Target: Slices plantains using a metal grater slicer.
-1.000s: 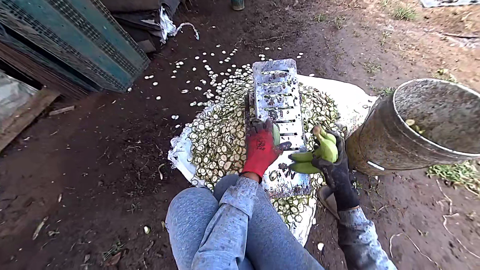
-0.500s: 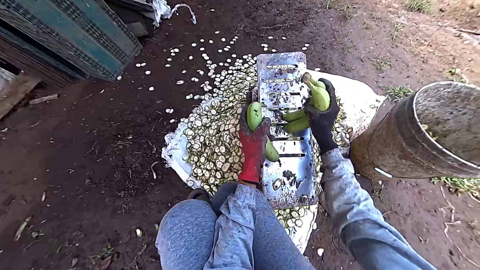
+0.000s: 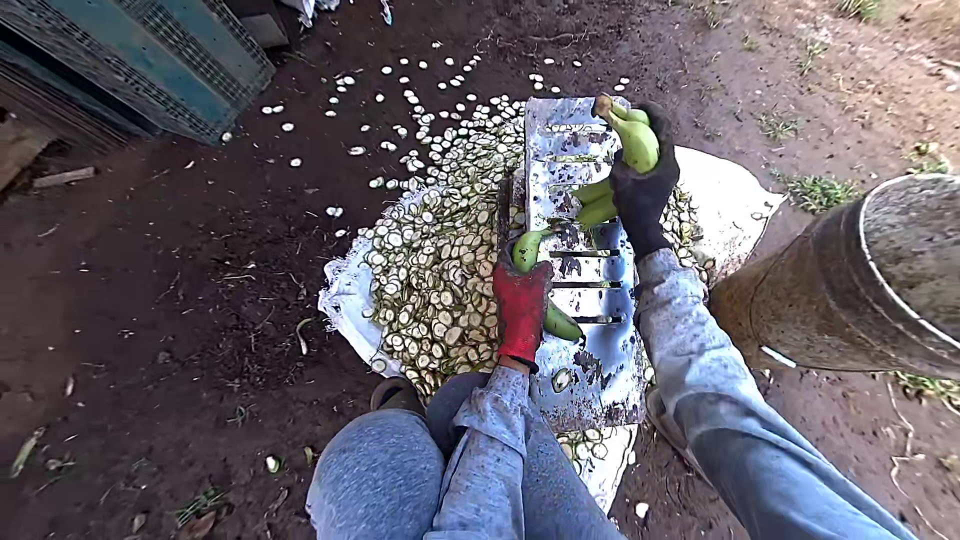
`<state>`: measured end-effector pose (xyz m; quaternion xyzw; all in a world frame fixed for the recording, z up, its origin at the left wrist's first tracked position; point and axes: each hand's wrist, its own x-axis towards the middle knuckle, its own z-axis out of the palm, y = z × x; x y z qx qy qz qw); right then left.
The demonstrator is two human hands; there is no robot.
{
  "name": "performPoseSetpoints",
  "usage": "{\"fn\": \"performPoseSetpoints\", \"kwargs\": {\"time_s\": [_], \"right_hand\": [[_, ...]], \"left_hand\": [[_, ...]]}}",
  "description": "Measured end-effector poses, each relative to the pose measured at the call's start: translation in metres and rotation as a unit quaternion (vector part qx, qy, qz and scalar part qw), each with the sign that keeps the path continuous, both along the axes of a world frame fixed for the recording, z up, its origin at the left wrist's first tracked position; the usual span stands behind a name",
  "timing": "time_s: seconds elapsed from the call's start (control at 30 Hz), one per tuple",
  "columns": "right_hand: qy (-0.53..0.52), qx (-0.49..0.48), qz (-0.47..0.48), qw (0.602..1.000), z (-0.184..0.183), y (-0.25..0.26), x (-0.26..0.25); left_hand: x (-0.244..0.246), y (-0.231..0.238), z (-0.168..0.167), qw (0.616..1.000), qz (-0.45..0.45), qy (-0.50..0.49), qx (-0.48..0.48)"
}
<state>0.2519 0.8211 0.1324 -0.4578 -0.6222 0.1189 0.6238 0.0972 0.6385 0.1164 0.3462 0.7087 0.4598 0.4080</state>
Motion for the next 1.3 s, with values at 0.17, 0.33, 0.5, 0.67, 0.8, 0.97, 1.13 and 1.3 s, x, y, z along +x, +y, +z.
{"fn": "performPoseSetpoints", "kwargs": {"time_s": [0.17,0.33,0.5,0.67,0.8,0.97,1.13,1.3], "right_hand": [[0.063,-0.090,0.013,0.994,-0.036,-0.179,0.040],[0.011,-0.044,0.004,0.999,-0.038,-0.152,0.026],[-0.031,0.052,0.005,0.998,-0.003,0.047,-0.022],[-0.040,-0.018,0.037,0.998,-0.009,-0.063,-0.001],[0.023,0.019,0.087,0.996,-0.056,-0.194,0.028],[-0.004,0.053,0.133,0.990,-0.034,-0.048,0.000],[-0.055,0.036,0.089,0.994,-0.002,0.066,-0.034],[-0.015,-0.003,0.114,0.993,-0.051,-0.138,0.009]], "left_hand": [[-0.001,0.002,0.000,1.000,0.000,-0.011,0.000],[0.002,0.017,-0.009,1.000,0.026,-0.004,0.006],[-0.006,0.018,-0.014,1.000,0.014,-0.014,0.014],[-0.007,0.020,-0.012,0.999,-0.003,-0.030,0.031],[-0.002,0.031,-0.006,0.999,0.022,-0.014,0.018],[-0.003,0.033,-0.011,0.999,0.026,-0.035,0.014],[-0.009,0.033,-0.010,1.000,0.011,-0.022,0.014],[-0.008,0.031,-0.014,0.999,0.014,-0.034,0.015]]}}
